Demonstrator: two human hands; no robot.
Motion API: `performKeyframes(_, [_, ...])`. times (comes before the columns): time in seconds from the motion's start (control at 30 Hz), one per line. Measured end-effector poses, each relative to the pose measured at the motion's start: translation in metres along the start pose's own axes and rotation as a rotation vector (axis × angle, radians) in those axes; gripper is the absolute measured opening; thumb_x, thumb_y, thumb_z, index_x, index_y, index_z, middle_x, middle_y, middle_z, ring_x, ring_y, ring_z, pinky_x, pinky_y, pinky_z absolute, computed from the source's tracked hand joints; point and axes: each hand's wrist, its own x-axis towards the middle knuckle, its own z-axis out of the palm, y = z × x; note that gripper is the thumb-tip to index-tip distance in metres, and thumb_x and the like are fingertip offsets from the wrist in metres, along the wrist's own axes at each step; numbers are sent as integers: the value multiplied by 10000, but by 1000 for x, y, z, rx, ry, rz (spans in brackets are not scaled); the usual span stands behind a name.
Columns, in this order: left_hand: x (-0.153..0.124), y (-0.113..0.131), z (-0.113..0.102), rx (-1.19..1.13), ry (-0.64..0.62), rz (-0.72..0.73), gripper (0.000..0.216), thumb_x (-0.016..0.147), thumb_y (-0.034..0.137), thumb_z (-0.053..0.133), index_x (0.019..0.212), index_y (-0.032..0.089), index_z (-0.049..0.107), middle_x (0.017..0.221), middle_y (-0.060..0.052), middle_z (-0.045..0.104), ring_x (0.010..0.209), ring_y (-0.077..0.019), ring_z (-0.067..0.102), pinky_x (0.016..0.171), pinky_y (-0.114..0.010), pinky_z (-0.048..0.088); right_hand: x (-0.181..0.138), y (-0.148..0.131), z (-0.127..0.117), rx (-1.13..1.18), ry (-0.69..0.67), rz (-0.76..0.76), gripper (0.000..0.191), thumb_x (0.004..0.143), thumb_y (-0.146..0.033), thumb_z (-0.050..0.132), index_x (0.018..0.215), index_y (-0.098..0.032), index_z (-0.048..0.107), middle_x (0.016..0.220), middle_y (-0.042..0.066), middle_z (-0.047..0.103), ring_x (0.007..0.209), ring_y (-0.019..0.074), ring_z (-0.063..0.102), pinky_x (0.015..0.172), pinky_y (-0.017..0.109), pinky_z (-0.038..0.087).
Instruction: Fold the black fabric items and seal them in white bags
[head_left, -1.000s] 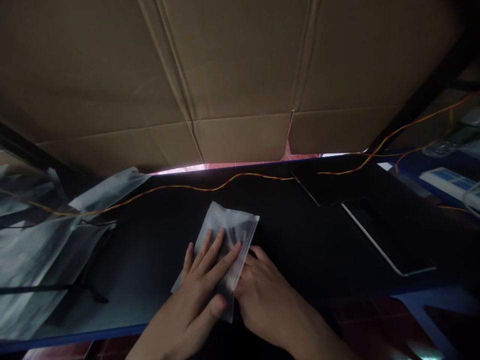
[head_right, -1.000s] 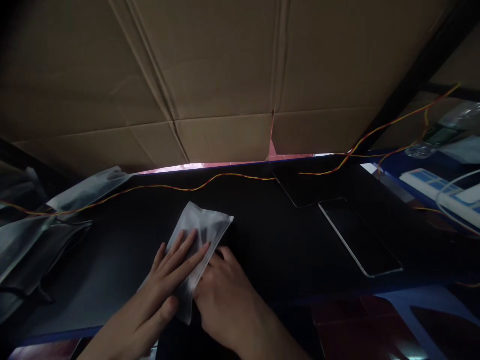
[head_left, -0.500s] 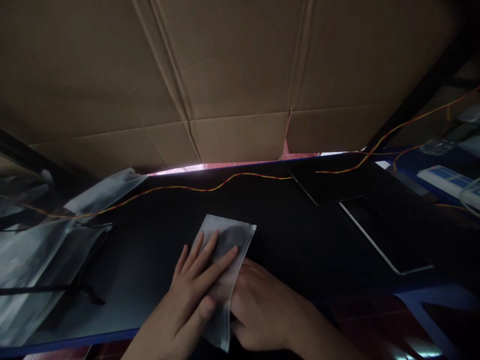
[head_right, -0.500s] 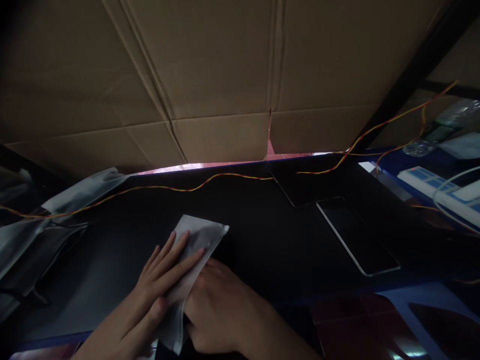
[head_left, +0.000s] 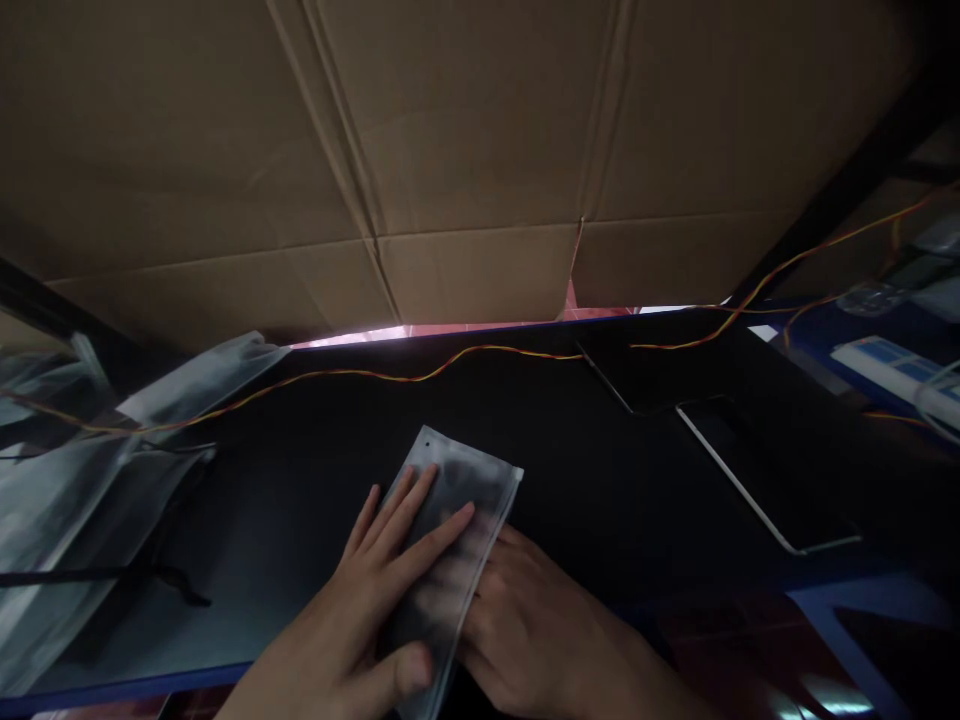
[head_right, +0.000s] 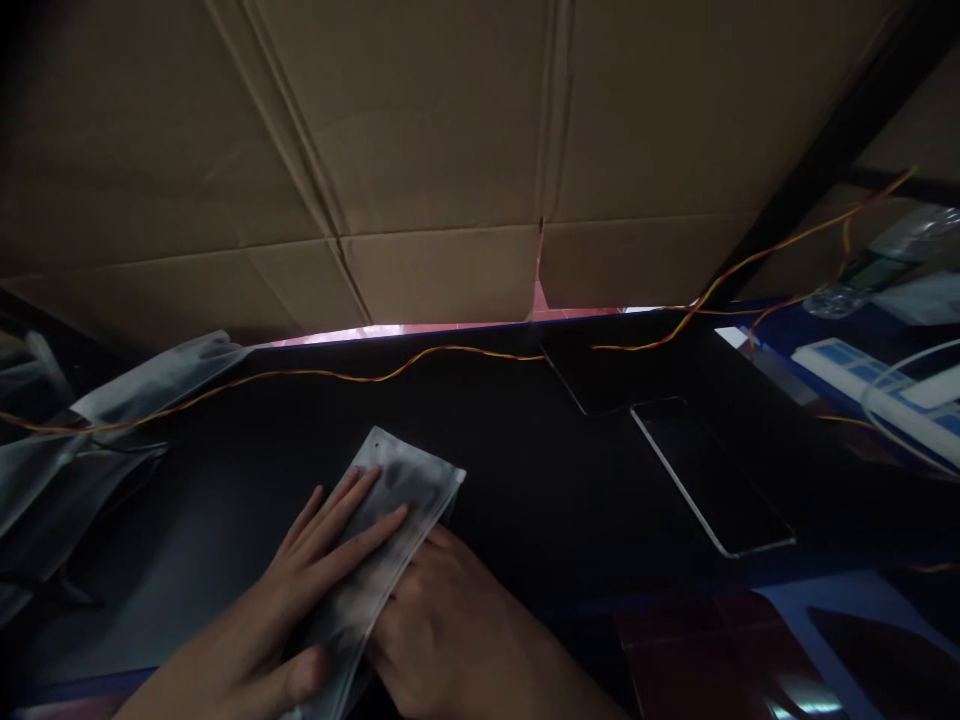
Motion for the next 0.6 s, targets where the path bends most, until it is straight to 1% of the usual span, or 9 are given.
performKeyframes(0.1, [-7,-2,-3,6,-9,-27,843,1004,871,328,1735,456,266,1834,-31,233,1682,-432,221,1278,-761,262,16,-8,10,-3,136,47,359,1146,-257,514,1470,-209,662,1487,48,737,1498,169,573,1346,339,294])
performKeyframes(0.17, [-9,-1,-2,13,14,-53,825,1011,859,341,1731,460,278,1830,-23,253,1679,-433,232,1274,-753,285,25,-13,13,0,198,97,372,1167,-278,462,1464,-174,659,1483,75,737,1483,183,589,1320,341,349])
performKeyframes(0.23, [-11,-1,0,10,66,-81,739,1066,779,321,1732,462,276,1833,-7,253,1672,-414,275,1278,-722,315,27,-16,9,31,187,113,378,1176,-269,434,1465,-165,654,1502,76,723,1480,169,590,1306,319,371])
performKeyframes(0.27, [-12,-1,0,8,101,-100,686,1100,716,307,1736,462,269,1835,2,250,1669,-400,292,1277,-703,337,24,-16,5,52,165,100,369,1173,-264,448,1470,-183,653,1517,58,715,1485,156,583,1306,303,370])
performKeyframes(0.37, [-12,-8,0,42,181,-139,611,1144,555,333,1742,465,247,1834,7,269,1666,-382,310,1268,-693,368,3,-11,-9,61,143,80,373,1134,-294,582,1502,-283,643,1561,-17,683,1507,143,555,1317,303,368])
performKeyframes(0.43, [-10,-14,0,91,180,-130,649,1127,534,421,1744,461,235,1830,-12,286,1660,-402,319,1264,-734,344,-15,-5,-13,-11,205,195,405,1102,-304,639,1507,-297,642,1541,-6,698,1479,187,579,1273,364,450])
performKeyframes(0.5, [-8,-19,3,136,139,-118,745,1091,574,512,1755,439,202,1826,-49,296,1649,-431,329,1255,-772,326,-27,-1,-12,-89,269,341,478,1068,-287,678,1541,-293,612,1547,26,689,1477,258,569,1217,459,512])
performKeyframes(0.57, [-6,-21,7,175,104,-121,867,1048,641,578,1767,401,157,1825,-94,285,1649,-455,314,1254,-800,298,-32,2,-5,-144,290,434,580,1035,-273,714,1592,-297,556,1588,38,654,1505,322,525,1189,547,524])
performKeyframes(0.6, [-5,-21,9,191,89,-124,929,1024,676,606,1772,385,137,1827,-116,270,1652,-465,300,1256,-808,279,-31,3,-1,-162,285,455,628,1021,-275,730,1614,-295,528,1613,41,632,1524,350,496,1187,583,516])
